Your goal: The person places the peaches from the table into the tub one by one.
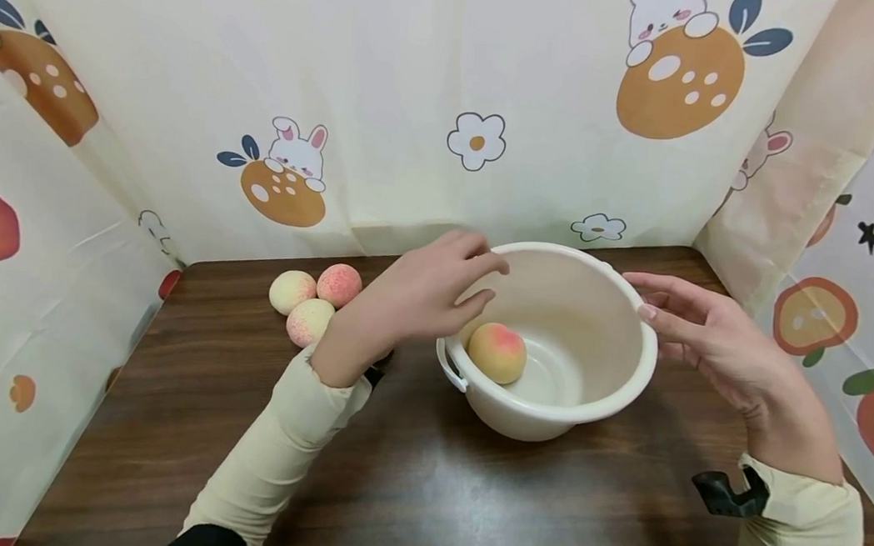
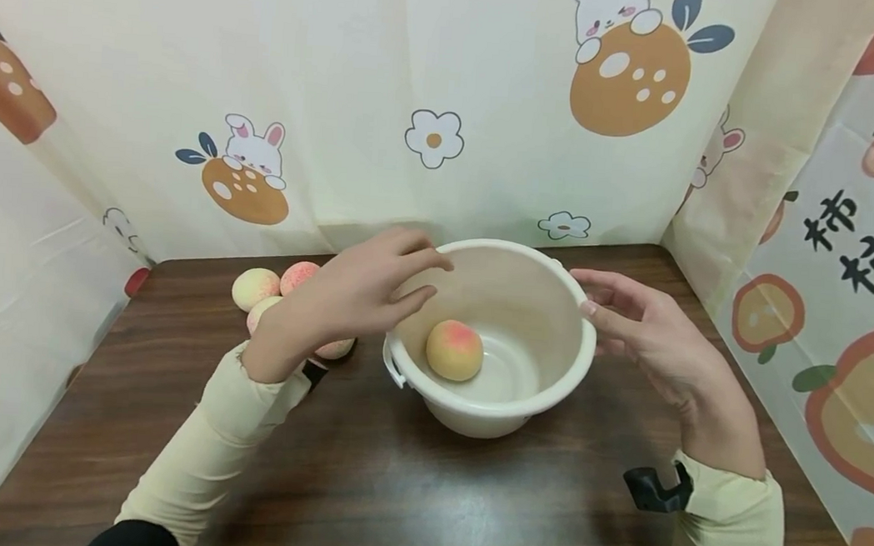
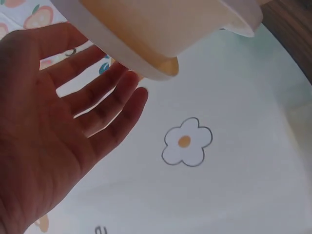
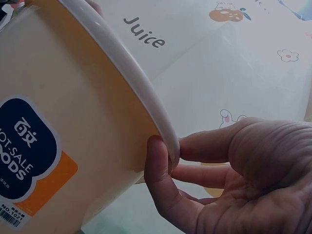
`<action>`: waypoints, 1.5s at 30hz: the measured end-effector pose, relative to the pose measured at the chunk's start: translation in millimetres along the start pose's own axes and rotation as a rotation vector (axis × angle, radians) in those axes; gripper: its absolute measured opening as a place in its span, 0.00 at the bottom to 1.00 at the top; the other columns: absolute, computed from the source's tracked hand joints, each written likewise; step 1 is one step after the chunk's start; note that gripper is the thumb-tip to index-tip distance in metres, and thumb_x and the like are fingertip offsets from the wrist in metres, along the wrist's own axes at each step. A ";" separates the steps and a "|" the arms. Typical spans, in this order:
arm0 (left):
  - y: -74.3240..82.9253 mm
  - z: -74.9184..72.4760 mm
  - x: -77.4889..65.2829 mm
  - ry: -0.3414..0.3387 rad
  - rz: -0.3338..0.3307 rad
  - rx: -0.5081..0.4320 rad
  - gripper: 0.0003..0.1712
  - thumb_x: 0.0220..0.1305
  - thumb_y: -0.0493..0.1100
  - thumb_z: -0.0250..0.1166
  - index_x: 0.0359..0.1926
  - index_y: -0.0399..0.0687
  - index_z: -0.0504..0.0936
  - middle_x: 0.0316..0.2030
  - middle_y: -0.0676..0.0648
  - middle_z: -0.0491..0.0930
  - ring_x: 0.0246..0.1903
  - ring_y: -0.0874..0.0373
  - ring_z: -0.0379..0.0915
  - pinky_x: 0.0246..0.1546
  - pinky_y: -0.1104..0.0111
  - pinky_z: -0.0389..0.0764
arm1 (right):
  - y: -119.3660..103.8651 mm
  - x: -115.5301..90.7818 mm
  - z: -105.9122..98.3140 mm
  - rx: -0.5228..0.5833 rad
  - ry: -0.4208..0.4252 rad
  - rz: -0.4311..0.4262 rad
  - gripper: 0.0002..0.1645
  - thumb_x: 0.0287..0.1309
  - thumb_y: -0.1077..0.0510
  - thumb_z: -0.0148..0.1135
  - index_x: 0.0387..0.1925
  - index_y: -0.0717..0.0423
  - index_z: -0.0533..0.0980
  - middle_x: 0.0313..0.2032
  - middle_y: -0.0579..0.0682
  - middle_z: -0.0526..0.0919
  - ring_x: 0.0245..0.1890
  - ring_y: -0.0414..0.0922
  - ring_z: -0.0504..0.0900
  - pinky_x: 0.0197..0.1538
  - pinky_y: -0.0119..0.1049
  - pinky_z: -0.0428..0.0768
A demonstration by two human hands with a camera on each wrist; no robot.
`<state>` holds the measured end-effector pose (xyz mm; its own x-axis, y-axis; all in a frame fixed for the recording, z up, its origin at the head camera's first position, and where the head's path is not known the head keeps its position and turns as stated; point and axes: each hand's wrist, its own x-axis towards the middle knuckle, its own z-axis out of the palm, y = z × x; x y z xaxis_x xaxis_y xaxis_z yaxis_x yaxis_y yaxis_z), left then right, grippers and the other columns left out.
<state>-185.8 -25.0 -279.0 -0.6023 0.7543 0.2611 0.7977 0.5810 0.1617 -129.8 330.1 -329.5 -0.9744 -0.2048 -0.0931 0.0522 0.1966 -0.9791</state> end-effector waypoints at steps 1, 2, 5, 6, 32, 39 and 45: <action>-0.7 0.5 -2.3 0.037 -0.001 0.004 0.17 0.74 0.45 0.60 0.60 0.53 0.82 0.51 0.49 0.78 0.53 0.53 0.74 0.48 0.61 0.81 | -0.1 -0.1 -0.2 0.003 0.001 -0.002 0.27 0.75 0.63 0.57 0.72 0.50 0.72 0.58 0.42 0.86 0.47 0.41 0.88 0.42 0.39 0.89; -1.7 1.5 -4.6 0.078 -0.001 0.005 0.17 0.74 0.45 0.60 0.60 0.52 0.82 0.52 0.49 0.79 0.53 0.53 0.74 0.50 0.61 0.81 | -0.1 -0.1 -0.4 0.006 0.001 -0.003 0.27 0.75 0.63 0.57 0.72 0.50 0.72 0.58 0.42 0.86 0.47 0.41 0.88 0.42 0.39 0.89; -5.8 5.1 -10.5 0.195 -0.008 0.023 0.17 0.76 0.45 0.59 0.60 0.50 0.82 0.53 0.48 0.80 0.54 0.52 0.76 0.53 0.60 0.81 | -0.3 -0.2 -0.7 -0.001 0.002 -0.001 0.27 0.75 0.63 0.57 0.71 0.50 0.72 0.57 0.42 0.86 0.47 0.41 0.88 0.42 0.38 0.89; -7.0 6.2 -12.5 0.230 -0.017 0.032 0.16 0.77 0.46 0.58 0.60 0.50 0.82 0.53 0.48 0.80 0.54 0.51 0.76 0.52 0.60 0.81 | -0.3 -0.2 -0.7 -0.005 0.001 0.000 0.27 0.75 0.63 0.57 0.71 0.50 0.72 0.57 0.42 0.86 0.47 0.41 0.88 0.42 0.39 0.89; -64.2 53.8 -71.2 0.289 -0.279 0.142 0.16 0.74 0.47 0.60 0.54 0.44 0.84 0.49 0.41 0.81 0.48 0.40 0.77 0.52 0.50 0.80 | -0.6 -0.4 -2.5 0.030 -0.007 -0.012 0.26 0.75 0.64 0.56 0.71 0.52 0.72 0.58 0.44 0.86 0.45 0.42 0.89 0.41 0.39 0.89; -77.6 70.1 -85.4 0.222 -0.288 0.165 0.16 0.70 0.50 0.63 0.51 0.44 0.84 0.51 0.38 0.80 0.51 0.38 0.77 0.51 0.48 0.81 | -0.1 0.3 -1.5 0.040 -0.010 -0.007 0.26 0.75 0.64 0.56 0.71 0.52 0.72 0.57 0.44 0.86 0.45 0.41 0.88 0.41 0.38 0.89; -85.3 79.6 -97.3 0.144 -0.293 0.185 0.20 0.68 0.52 0.64 0.54 0.45 0.84 0.53 0.38 0.80 0.52 0.37 0.75 0.50 0.46 0.79 | -0.2 0.5 -0.7 0.030 -0.008 -0.005 0.26 0.74 0.64 0.57 0.71 0.52 0.72 0.56 0.43 0.86 0.45 0.41 0.88 0.41 0.38 0.89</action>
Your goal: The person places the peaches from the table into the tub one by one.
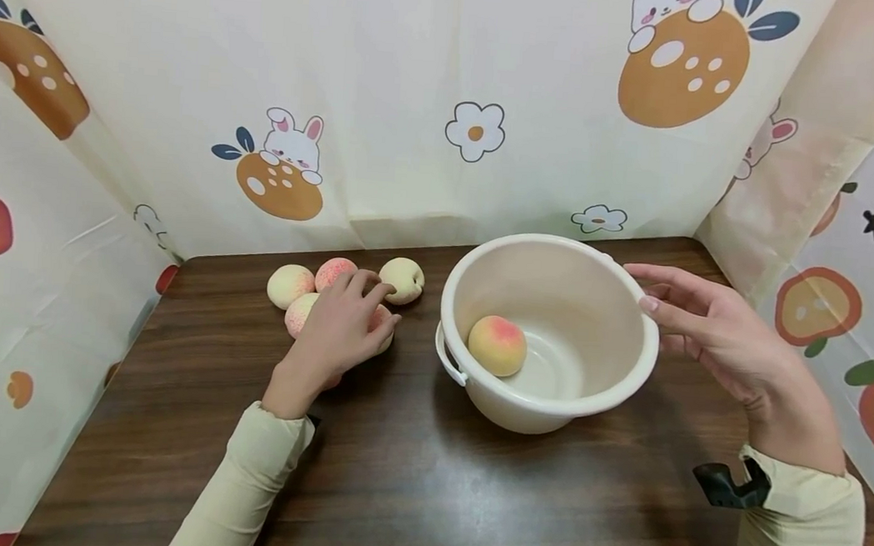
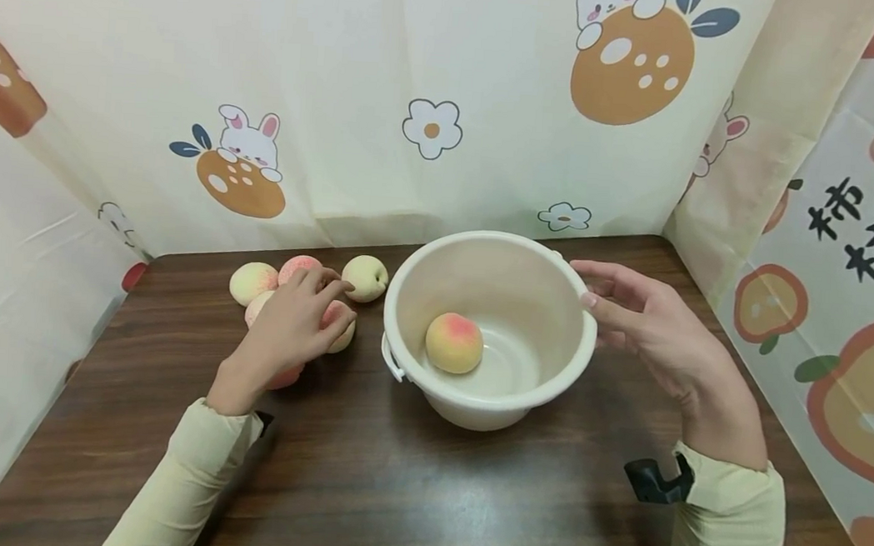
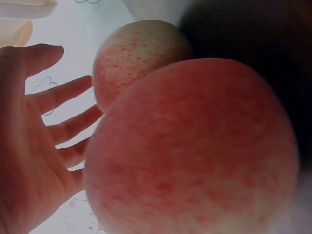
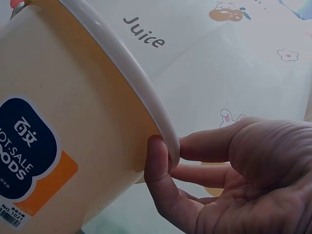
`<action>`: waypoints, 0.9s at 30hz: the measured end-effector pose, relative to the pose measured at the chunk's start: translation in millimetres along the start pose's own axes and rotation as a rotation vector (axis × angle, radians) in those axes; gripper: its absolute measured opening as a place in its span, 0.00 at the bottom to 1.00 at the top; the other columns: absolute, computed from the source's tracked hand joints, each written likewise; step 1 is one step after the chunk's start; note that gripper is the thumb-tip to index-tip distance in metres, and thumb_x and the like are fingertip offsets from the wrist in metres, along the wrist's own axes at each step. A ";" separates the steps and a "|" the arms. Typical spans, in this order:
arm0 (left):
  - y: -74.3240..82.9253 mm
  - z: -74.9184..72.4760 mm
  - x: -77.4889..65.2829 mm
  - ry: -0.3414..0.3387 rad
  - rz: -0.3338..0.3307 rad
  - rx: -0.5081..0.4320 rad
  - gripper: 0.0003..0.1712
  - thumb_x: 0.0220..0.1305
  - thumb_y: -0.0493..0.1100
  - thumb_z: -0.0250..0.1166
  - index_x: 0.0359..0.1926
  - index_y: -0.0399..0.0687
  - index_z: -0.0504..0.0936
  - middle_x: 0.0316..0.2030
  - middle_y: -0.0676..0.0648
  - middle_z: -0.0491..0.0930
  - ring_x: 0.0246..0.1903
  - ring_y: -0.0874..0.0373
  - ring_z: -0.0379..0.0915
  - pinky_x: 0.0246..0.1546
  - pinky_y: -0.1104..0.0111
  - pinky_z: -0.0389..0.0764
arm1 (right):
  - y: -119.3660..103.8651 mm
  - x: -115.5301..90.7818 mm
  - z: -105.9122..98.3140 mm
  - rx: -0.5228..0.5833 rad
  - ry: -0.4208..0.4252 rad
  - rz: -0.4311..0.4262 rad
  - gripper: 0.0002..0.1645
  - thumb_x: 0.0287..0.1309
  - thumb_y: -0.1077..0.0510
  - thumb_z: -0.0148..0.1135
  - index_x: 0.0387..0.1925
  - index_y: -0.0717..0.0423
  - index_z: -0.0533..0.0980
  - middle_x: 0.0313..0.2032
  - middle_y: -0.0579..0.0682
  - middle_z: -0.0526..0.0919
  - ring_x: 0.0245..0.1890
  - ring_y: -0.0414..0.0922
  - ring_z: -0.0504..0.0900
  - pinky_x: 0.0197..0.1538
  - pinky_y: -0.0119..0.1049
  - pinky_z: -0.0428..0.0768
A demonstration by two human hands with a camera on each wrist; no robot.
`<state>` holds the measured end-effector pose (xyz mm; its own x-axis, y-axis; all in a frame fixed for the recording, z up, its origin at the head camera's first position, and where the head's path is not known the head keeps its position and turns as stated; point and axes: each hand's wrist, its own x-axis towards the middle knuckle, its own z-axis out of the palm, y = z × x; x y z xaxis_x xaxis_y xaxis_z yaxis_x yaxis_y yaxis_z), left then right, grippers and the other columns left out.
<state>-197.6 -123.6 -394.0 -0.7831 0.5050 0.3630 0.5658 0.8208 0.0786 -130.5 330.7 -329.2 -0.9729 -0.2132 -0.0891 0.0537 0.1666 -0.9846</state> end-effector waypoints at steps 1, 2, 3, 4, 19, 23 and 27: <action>-0.9 1.1 -1.2 -0.005 0.001 0.000 0.21 0.68 0.52 0.64 0.54 0.44 0.84 0.53 0.37 0.80 0.52 0.37 0.75 0.49 0.46 0.79 | -0.3 0.2 0.1 -0.005 0.003 0.002 0.26 0.74 0.64 0.57 0.71 0.52 0.72 0.56 0.43 0.86 0.45 0.41 0.88 0.41 0.38 0.89; -1.8 2.2 -2.3 -0.009 0.002 0.001 0.21 0.68 0.52 0.64 0.53 0.44 0.84 0.53 0.37 0.80 0.52 0.37 0.75 0.50 0.46 0.78 | -0.5 0.4 0.2 -0.013 0.006 0.004 0.27 0.74 0.64 0.57 0.71 0.51 0.72 0.56 0.43 0.86 0.45 0.41 0.88 0.41 0.38 0.89; -2.4 3.4 -3.4 -0.015 0.001 0.002 0.21 0.68 0.52 0.65 0.53 0.44 0.84 0.53 0.37 0.80 0.52 0.36 0.74 0.50 0.45 0.78 | -0.6 0.5 0.2 -0.019 0.010 0.008 0.27 0.74 0.64 0.58 0.71 0.51 0.72 0.55 0.43 0.86 0.45 0.41 0.88 0.41 0.38 0.89; -3.2 4.6 -4.4 -0.020 0.001 0.003 0.21 0.67 0.52 0.65 0.53 0.44 0.84 0.53 0.36 0.80 0.52 0.36 0.74 0.51 0.45 0.77 | -0.7 0.6 0.3 -0.025 0.013 0.013 0.27 0.74 0.64 0.58 0.71 0.50 0.72 0.55 0.43 0.86 0.45 0.41 0.88 0.41 0.38 0.89; -5.9 18.4 -13.0 -0.140 -0.072 -0.017 0.23 0.68 0.54 0.65 0.57 0.47 0.84 0.54 0.39 0.80 0.56 0.39 0.74 0.51 0.45 0.78 | 0.4 -0.6 0.7 -0.016 0.002 0.011 0.26 0.75 0.63 0.57 0.71 0.50 0.72 0.56 0.43 0.86 0.46 0.41 0.88 0.42 0.39 0.89; -4.5 19.5 -15.4 -0.159 -0.075 -0.024 0.24 0.66 0.54 0.68 0.57 0.46 0.84 0.52 0.39 0.80 0.53 0.39 0.75 0.50 0.46 0.79 | 1.2 -1.0 1.6 0.003 -0.010 0.006 0.27 0.75 0.63 0.57 0.72 0.51 0.71 0.56 0.44 0.86 0.46 0.42 0.89 0.42 0.39 0.89; -3.7 20.0 -13.4 -0.157 -0.059 -0.028 0.26 0.63 0.53 0.70 0.58 0.45 0.83 0.49 0.40 0.81 0.49 0.40 0.76 0.51 0.48 0.79 | 0.4 -1.1 0.8 0.012 -0.008 -0.007 0.26 0.75 0.64 0.56 0.72 0.52 0.72 0.56 0.45 0.87 0.45 0.42 0.89 0.42 0.39 0.89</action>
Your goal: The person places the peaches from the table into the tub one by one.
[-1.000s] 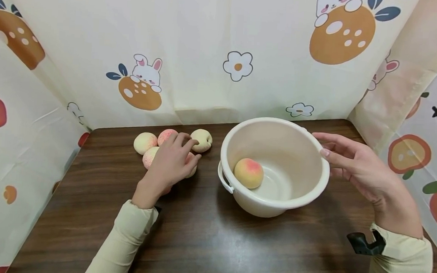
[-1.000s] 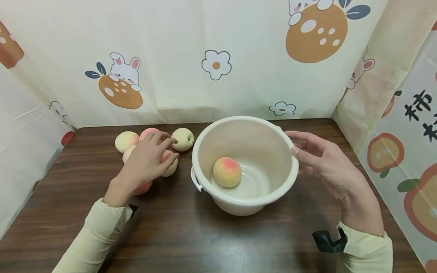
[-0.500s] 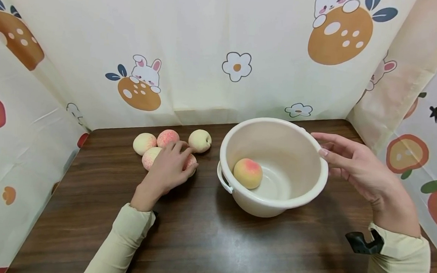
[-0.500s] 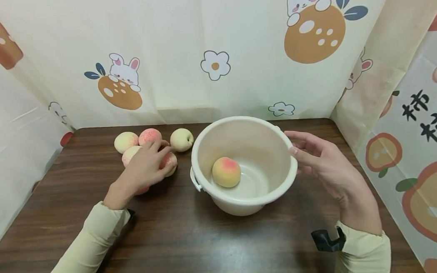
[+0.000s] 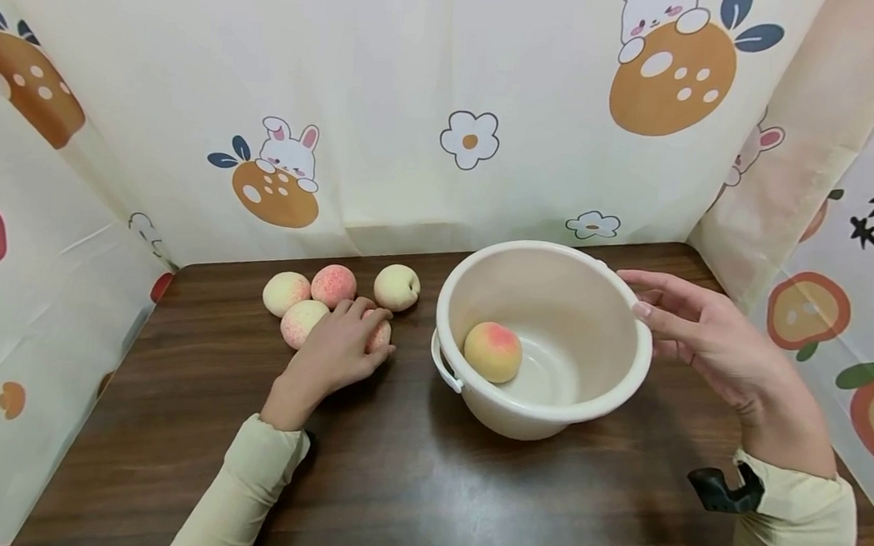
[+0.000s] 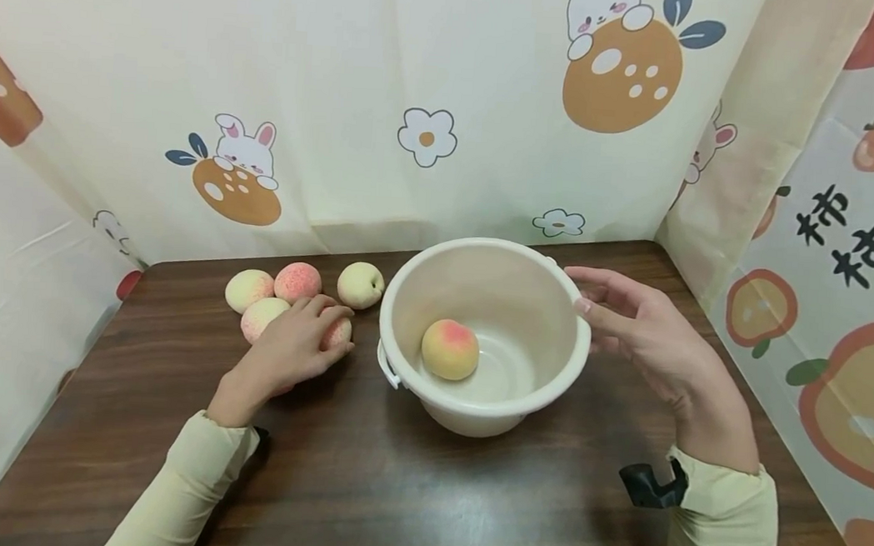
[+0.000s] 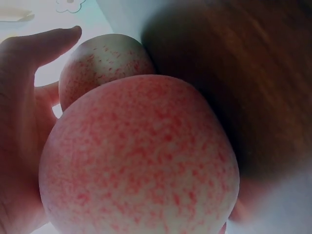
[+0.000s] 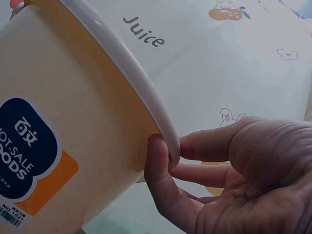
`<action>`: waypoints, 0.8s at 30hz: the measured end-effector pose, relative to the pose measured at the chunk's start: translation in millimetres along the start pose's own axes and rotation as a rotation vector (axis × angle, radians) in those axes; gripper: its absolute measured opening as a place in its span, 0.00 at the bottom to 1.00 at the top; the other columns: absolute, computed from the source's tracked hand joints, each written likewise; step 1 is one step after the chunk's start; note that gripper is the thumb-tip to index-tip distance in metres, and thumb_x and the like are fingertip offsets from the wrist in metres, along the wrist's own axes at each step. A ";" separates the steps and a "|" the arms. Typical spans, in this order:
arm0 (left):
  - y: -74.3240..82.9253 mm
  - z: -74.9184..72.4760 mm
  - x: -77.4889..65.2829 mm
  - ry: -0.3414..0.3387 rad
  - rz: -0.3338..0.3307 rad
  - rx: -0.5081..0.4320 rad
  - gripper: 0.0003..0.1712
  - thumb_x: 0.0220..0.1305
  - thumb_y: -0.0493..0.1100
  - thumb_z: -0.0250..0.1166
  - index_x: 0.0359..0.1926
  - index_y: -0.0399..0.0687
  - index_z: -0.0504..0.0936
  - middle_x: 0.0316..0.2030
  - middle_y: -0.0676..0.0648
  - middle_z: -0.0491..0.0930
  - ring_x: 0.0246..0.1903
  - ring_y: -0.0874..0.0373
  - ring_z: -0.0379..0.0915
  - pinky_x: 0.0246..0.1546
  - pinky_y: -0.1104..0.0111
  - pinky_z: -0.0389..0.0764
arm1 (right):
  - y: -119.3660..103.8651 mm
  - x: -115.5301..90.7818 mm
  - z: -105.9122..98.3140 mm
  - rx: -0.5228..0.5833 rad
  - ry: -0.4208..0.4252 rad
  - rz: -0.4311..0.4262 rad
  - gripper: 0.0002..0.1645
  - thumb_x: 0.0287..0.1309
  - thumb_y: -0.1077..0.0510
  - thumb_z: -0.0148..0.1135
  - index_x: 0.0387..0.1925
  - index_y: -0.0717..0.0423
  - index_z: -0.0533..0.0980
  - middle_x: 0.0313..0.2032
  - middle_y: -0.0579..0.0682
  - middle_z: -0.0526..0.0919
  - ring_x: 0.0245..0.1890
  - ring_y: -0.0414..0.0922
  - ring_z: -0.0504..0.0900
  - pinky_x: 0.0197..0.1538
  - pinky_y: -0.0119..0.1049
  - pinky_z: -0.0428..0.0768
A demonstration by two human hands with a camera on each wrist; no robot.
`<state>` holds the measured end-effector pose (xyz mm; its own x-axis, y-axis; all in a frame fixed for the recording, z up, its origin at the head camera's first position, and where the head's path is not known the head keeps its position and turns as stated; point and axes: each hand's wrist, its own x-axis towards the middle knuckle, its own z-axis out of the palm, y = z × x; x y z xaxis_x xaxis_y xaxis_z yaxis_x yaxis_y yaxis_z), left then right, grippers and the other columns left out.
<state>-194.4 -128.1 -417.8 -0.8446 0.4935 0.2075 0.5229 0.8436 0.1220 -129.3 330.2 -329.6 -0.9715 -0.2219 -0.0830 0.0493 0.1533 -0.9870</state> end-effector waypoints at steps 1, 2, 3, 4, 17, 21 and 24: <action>0.0 0.3 0.2 -0.001 0.002 -0.001 0.26 0.63 0.53 0.70 0.57 0.45 0.83 0.49 0.40 0.81 0.49 0.40 0.76 0.51 0.49 0.79 | 0.1 -0.1 -0.2 0.003 -0.001 -0.001 0.26 0.75 0.64 0.56 0.72 0.52 0.72 0.56 0.45 0.87 0.45 0.42 0.89 0.42 0.39 0.89; -0.2 0.7 0.5 -0.003 0.004 -0.002 0.26 0.63 0.52 0.70 0.58 0.45 0.83 0.49 0.40 0.81 0.48 0.40 0.76 0.51 0.50 0.79 | 0.0 0.0 -0.3 0.004 -0.003 -0.002 0.26 0.75 0.64 0.56 0.72 0.52 0.71 0.56 0.45 0.87 0.45 0.42 0.89 0.42 0.39 0.89; -0.3 0.9 0.7 -0.005 0.004 -0.002 0.25 0.63 0.52 0.70 0.57 0.45 0.83 0.49 0.40 0.81 0.48 0.40 0.76 0.51 0.50 0.79 | -0.1 0.0 -0.4 0.006 -0.004 -0.003 0.27 0.75 0.64 0.56 0.72 0.52 0.71 0.56 0.45 0.86 0.45 0.42 0.89 0.42 0.39 0.89; -0.5 1.5 0.9 -0.005 0.005 -0.004 0.25 0.63 0.51 0.69 0.57 0.44 0.83 0.49 0.40 0.81 0.47 0.40 0.76 0.51 0.50 0.79 | -0.2 0.0 -0.5 0.007 -0.005 -0.003 0.27 0.75 0.64 0.56 0.72 0.52 0.71 0.56 0.45 0.86 0.45 0.42 0.89 0.42 0.39 0.89; -1.4 -0.1 3.6 -0.024 -0.010 -0.034 0.24 0.64 0.53 0.68 0.55 0.45 0.83 0.46 0.39 0.79 0.47 0.39 0.74 0.53 0.49 0.77 | -0.9 0.2 -0.7 0.003 -0.002 0.003 0.26 0.75 0.63 0.57 0.71 0.53 0.71 0.56 0.46 0.86 0.45 0.43 0.89 0.43 0.40 0.89; 1.1 -3.5 4.8 0.004 0.003 -0.029 0.23 0.63 0.52 0.68 0.55 0.47 0.83 0.46 0.39 0.79 0.48 0.39 0.73 0.53 0.48 0.76 | -0.4 0.2 -0.5 0.001 -0.002 0.001 0.26 0.75 0.63 0.57 0.71 0.53 0.71 0.56 0.46 0.86 0.45 0.43 0.89 0.43 0.40 0.89; 3.4 -7.4 6.7 0.024 0.018 -0.023 0.23 0.61 0.52 0.68 0.55 0.49 0.84 0.46 0.39 0.79 0.48 0.40 0.72 0.53 0.48 0.76 | -0.3 0.5 -0.4 -0.001 -0.001 0.000 0.26 0.75 0.63 0.57 0.71 0.53 0.71 0.56 0.46 0.86 0.45 0.43 0.89 0.43 0.40 0.89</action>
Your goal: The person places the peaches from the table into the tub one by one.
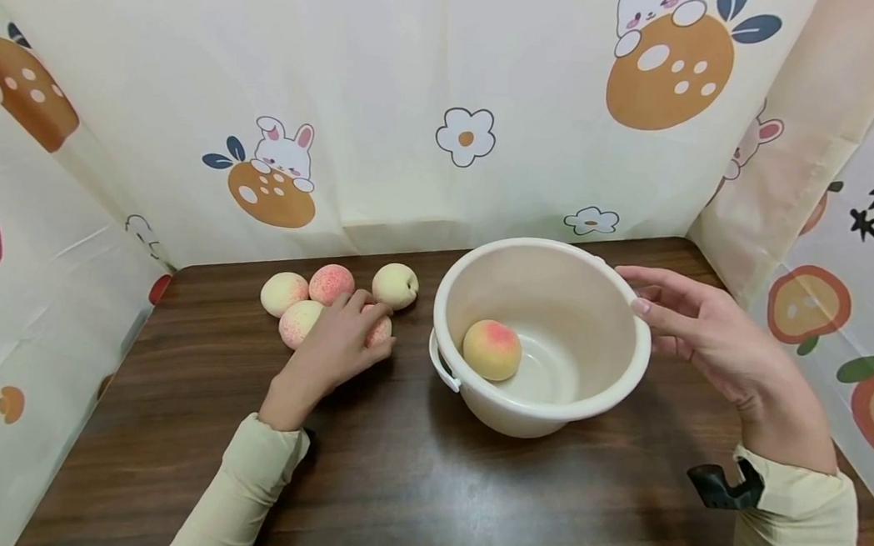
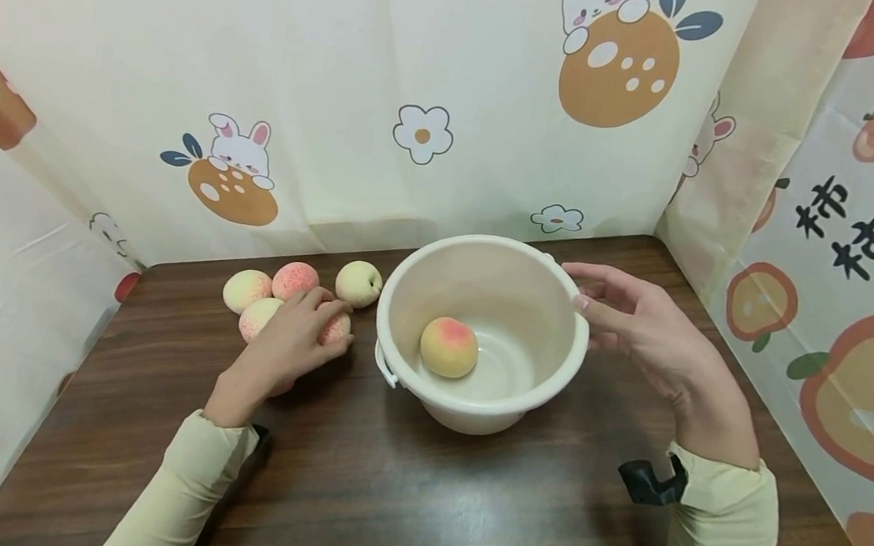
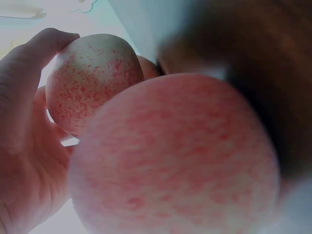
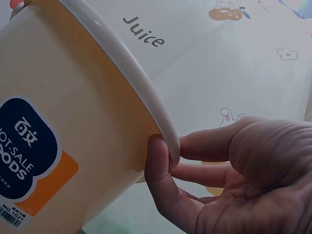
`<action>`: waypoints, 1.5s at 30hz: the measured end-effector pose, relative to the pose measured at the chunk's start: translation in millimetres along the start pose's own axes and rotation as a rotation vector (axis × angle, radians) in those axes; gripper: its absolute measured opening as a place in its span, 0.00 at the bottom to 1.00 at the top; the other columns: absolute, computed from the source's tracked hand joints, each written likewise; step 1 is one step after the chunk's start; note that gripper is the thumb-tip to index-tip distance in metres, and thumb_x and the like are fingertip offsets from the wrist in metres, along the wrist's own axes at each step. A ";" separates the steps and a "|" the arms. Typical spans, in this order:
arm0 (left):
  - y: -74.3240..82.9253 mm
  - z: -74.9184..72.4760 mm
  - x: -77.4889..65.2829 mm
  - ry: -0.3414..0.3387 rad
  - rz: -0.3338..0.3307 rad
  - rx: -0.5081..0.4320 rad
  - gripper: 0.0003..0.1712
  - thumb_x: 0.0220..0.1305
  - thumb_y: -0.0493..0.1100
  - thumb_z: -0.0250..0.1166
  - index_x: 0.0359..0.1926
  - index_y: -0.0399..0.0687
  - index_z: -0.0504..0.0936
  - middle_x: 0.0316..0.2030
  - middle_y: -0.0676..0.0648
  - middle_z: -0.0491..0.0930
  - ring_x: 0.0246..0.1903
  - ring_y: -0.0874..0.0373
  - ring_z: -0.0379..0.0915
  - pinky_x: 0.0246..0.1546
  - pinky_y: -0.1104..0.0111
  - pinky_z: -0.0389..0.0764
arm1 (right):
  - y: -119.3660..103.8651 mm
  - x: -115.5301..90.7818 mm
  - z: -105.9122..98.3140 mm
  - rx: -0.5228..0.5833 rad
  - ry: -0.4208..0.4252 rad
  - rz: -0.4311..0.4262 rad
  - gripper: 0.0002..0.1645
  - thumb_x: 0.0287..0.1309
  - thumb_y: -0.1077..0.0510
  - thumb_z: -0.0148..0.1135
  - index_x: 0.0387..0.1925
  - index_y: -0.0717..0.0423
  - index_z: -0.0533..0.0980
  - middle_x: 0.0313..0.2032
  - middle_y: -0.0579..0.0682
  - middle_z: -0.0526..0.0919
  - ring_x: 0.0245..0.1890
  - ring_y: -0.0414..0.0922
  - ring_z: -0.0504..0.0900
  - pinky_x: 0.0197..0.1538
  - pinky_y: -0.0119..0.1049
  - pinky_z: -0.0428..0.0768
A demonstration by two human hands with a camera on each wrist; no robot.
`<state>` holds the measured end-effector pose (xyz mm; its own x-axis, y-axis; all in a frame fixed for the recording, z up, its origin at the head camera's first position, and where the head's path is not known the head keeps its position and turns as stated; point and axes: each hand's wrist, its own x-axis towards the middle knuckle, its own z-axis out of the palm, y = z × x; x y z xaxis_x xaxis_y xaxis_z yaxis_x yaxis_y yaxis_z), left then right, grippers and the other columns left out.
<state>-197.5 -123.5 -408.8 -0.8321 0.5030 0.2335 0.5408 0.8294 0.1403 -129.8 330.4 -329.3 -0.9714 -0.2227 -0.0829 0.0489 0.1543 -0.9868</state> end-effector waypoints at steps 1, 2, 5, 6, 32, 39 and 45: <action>0.8 -1.6 0.5 0.002 0.003 0.001 0.23 0.60 0.52 0.68 0.55 0.50 0.84 0.46 0.40 0.79 0.48 0.40 0.72 0.53 0.48 0.76 | -0.1 0.2 0.2 0.000 -0.001 0.000 0.26 0.75 0.63 0.57 0.71 0.53 0.71 0.56 0.46 0.86 0.45 0.43 0.89 0.43 0.40 0.89; 1.6 -3.2 1.1 0.008 0.010 0.004 0.24 0.60 0.52 0.68 0.56 0.50 0.84 0.45 0.40 0.79 0.48 0.40 0.71 0.52 0.48 0.75 | -0.3 0.4 0.3 -0.002 -0.001 0.000 0.26 0.75 0.63 0.57 0.71 0.53 0.71 0.56 0.46 0.86 0.45 0.42 0.89 0.43 0.40 0.89; 4.4 -9.0 2.7 0.025 0.033 0.014 0.24 0.57 0.51 0.68 0.55 0.51 0.84 0.43 0.40 0.78 0.45 0.41 0.70 0.50 0.49 0.74 | -0.8 0.7 0.4 -0.005 0.000 0.001 0.27 0.75 0.63 0.57 0.71 0.53 0.71 0.55 0.46 0.87 0.45 0.42 0.89 0.43 0.40 0.89; 5.6 -11.2 3.3 0.033 0.041 0.018 0.23 0.57 0.51 0.68 0.53 0.51 0.85 0.42 0.40 0.78 0.45 0.41 0.70 0.49 0.50 0.74 | -1.0 0.8 0.4 -0.005 0.002 0.000 0.27 0.75 0.63 0.57 0.71 0.53 0.71 0.55 0.46 0.87 0.45 0.42 0.89 0.43 0.40 0.89; 35.2 -80.4 14.5 0.168 0.154 0.013 0.21 0.59 0.52 0.70 0.53 0.51 0.84 0.48 0.41 0.78 0.46 0.41 0.72 0.43 0.47 0.77 | -1.3 0.0 -0.5 0.006 0.005 -0.018 0.27 0.74 0.65 0.57 0.71 0.53 0.72 0.55 0.45 0.87 0.45 0.42 0.89 0.42 0.39 0.89; 45.0 -96.9 18.7 0.226 0.192 -0.027 0.18 0.59 0.49 0.70 0.51 0.53 0.85 0.46 0.43 0.79 0.47 0.42 0.71 0.47 0.50 0.75 | -2.4 0.2 -0.1 0.014 0.003 -0.009 0.26 0.75 0.64 0.57 0.71 0.53 0.72 0.57 0.44 0.86 0.46 0.41 0.89 0.43 0.38 0.89; 54.8 -110.1 24.3 0.245 0.215 -0.071 0.18 0.59 0.50 0.68 0.50 0.54 0.85 0.46 0.44 0.79 0.47 0.44 0.71 0.48 0.53 0.76 | -1.5 -0.4 -0.1 -0.003 0.012 0.000 0.26 0.74 0.64 0.57 0.71 0.52 0.72 0.54 0.44 0.87 0.45 0.42 0.89 0.42 0.38 0.89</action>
<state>-174.4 -92.6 -289.4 -0.6483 0.5844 0.4880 0.7154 0.6870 0.1277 -129.5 330.4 -327.8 -0.9741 -0.2109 -0.0810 0.0481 0.1567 -0.9865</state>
